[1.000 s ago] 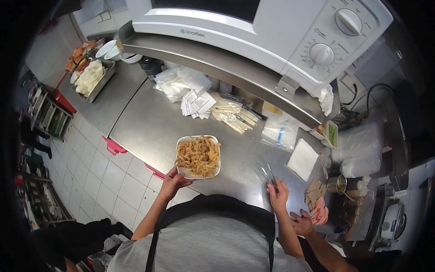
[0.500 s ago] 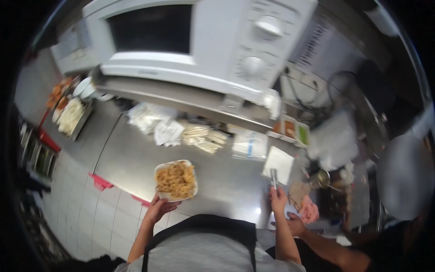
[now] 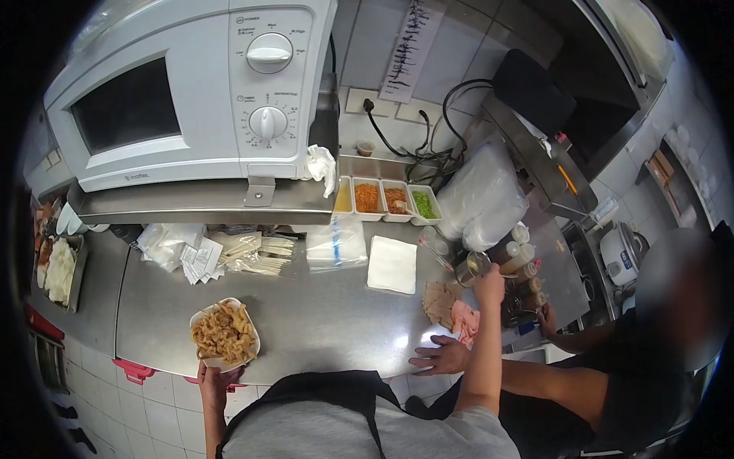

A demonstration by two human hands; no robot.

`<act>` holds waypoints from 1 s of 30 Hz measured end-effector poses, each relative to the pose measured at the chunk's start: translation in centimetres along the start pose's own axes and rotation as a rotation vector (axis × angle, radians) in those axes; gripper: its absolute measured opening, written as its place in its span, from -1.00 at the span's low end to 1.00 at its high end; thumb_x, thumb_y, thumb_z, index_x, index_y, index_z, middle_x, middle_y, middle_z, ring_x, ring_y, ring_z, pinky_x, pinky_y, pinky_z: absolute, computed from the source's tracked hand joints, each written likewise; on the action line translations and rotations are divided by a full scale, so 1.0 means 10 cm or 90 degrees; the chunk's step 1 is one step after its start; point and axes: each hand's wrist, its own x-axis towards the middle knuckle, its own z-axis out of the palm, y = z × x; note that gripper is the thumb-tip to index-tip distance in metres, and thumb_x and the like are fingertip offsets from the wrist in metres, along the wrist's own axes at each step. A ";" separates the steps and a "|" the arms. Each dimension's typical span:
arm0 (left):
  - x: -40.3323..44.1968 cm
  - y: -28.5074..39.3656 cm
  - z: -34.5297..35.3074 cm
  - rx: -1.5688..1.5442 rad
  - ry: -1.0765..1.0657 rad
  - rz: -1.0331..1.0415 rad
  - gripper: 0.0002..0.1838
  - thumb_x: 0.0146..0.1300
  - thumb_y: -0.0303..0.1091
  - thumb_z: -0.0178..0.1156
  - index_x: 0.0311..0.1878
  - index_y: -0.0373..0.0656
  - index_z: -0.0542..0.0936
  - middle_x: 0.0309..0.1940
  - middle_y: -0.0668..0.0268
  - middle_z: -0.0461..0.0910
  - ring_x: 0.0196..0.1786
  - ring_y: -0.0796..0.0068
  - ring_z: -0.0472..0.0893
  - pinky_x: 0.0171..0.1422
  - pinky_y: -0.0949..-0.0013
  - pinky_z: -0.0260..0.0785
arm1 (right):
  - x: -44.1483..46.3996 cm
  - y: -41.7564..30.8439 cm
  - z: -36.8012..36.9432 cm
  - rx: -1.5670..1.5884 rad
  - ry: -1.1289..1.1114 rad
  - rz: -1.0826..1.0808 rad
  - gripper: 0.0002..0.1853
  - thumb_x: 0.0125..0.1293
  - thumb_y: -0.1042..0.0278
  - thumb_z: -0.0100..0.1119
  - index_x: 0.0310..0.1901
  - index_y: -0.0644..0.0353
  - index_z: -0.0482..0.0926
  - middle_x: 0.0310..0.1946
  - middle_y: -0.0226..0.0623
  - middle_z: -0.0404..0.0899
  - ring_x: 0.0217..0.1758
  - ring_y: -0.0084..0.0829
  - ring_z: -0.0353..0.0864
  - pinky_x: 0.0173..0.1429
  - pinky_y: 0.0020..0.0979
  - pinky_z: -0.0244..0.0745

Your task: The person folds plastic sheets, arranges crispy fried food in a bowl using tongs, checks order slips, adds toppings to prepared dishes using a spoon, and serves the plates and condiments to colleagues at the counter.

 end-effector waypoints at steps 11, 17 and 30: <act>0.00 0.14 0.20 -0.003 0.014 0.018 -0.46 0.11 -0.46 -0.11 0.24 -0.15 0.28 0.02 0.06 0.53 -0.24 0.01 0.68 -0.18 0.19 0.62 | -0.03 -0.21 0.09 -0.065 0.205 -0.116 -0.71 0.07 0.25 0.27 -0.16 0.11 0.56 -0.12 -0.24 0.45 0.01 -0.16 0.47 0.03 -0.07 0.37; 0.03 0.16 0.27 0.063 -0.015 0.003 -0.45 0.08 -0.42 -0.08 0.23 -0.20 0.27 0.03 0.02 0.51 -0.18 -0.02 0.67 -0.16 0.19 0.62 | -0.50 0.47 0.26 0.047 0.332 -0.252 -0.85 0.13 0.47 0.17 -0.22 0.17 0.56 -0.21 -0.20 0.46 -0.19 -0.13 0.52 -0.13 -0.19 0.40; 0.16 -0.07 0.69 0.034 -0.145 -0.097 -0.49 0.12 -0.52 -0.08 0.22 -0.20 0.30 0.04 0.00 0.50 -0.05 -0.03 0.62 -0.04 0.06 0.60 | -0.19 -0.09 0.11 0.492 0.267 -0.177 -0.86 0.26 0.48 0.10 -0.18 0.30 0.57 -0.30 -0.21 0.58 -0.25 -0.40 0.58 -0.14 -0.43 0.46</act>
